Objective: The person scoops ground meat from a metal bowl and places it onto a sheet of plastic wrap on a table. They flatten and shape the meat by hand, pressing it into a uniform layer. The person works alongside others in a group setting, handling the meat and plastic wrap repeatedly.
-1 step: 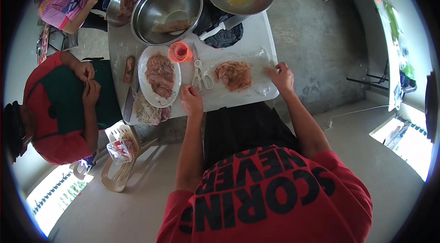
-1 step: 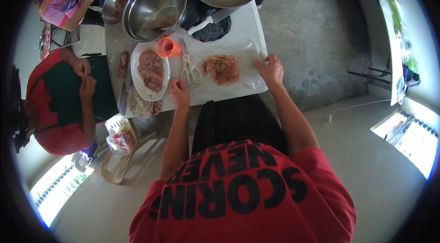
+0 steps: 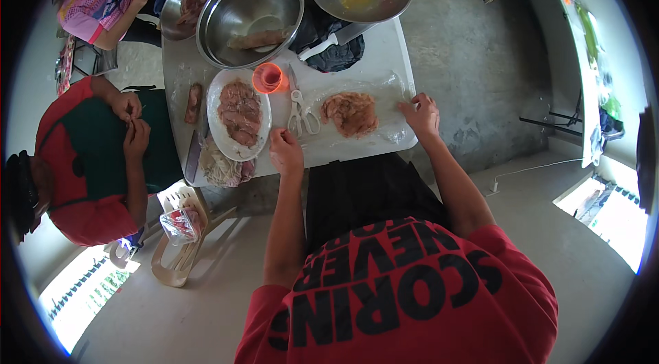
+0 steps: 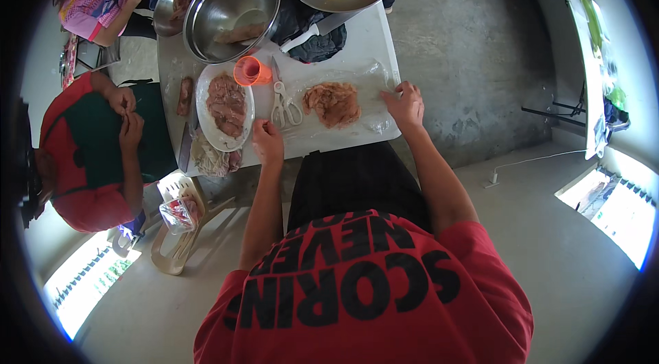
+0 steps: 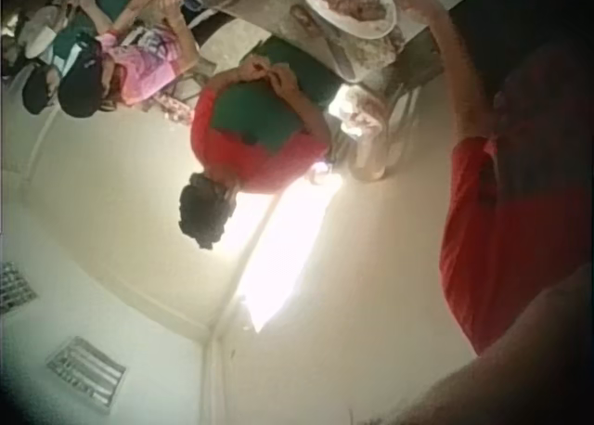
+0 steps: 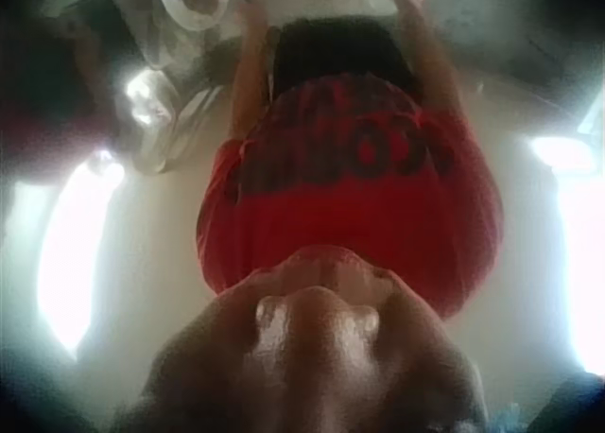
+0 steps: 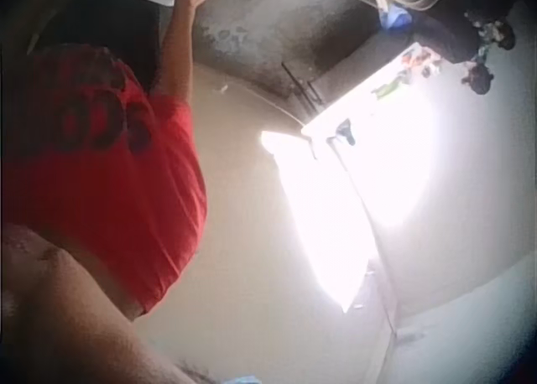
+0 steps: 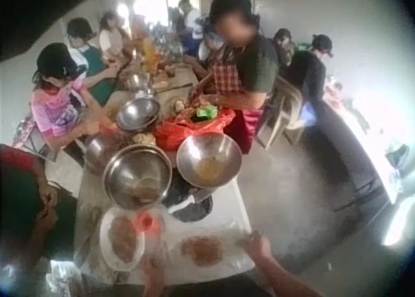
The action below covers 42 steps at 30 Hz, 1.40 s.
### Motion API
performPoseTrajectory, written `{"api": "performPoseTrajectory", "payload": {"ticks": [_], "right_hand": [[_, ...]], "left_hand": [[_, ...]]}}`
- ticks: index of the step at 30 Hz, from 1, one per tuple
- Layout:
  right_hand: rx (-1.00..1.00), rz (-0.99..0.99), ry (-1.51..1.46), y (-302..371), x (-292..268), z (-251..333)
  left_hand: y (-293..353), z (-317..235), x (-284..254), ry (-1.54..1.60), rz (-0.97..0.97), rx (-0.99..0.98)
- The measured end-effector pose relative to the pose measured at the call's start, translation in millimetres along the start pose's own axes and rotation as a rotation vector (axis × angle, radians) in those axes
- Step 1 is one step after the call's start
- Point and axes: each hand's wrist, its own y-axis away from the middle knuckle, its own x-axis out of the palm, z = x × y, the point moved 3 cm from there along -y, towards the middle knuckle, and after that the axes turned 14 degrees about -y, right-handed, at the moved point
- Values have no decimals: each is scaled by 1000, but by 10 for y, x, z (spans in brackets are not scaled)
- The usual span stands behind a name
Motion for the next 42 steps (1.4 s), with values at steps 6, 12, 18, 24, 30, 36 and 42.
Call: {"api": "performPoseTrajectory", "payload": {"ticks": [6,12,18,24,30,36,42], "right_hand": [[-177,-50,15,-137,107,54],[-297,61,0,-277,263,64],[-395,10,-138,-130,317,191],[-365,72,-189,-126,317,129],[-358,79,-237,-126,271,137],[-372,65,-262,-168,243,101],[-402,31,-260,-195,229,69]], "left_hand": [[81,-147,-221,-201,-15,3],[-150,-661,-199,-153,-160,379],[-494,-913,9,-317,-14,501],[-530,-906,4,-354,112,378],[-583,-842,84,-420,90,386],[-615,-739,68,-392,-47,458],[-505,-922,126,-266,137,348]]}}
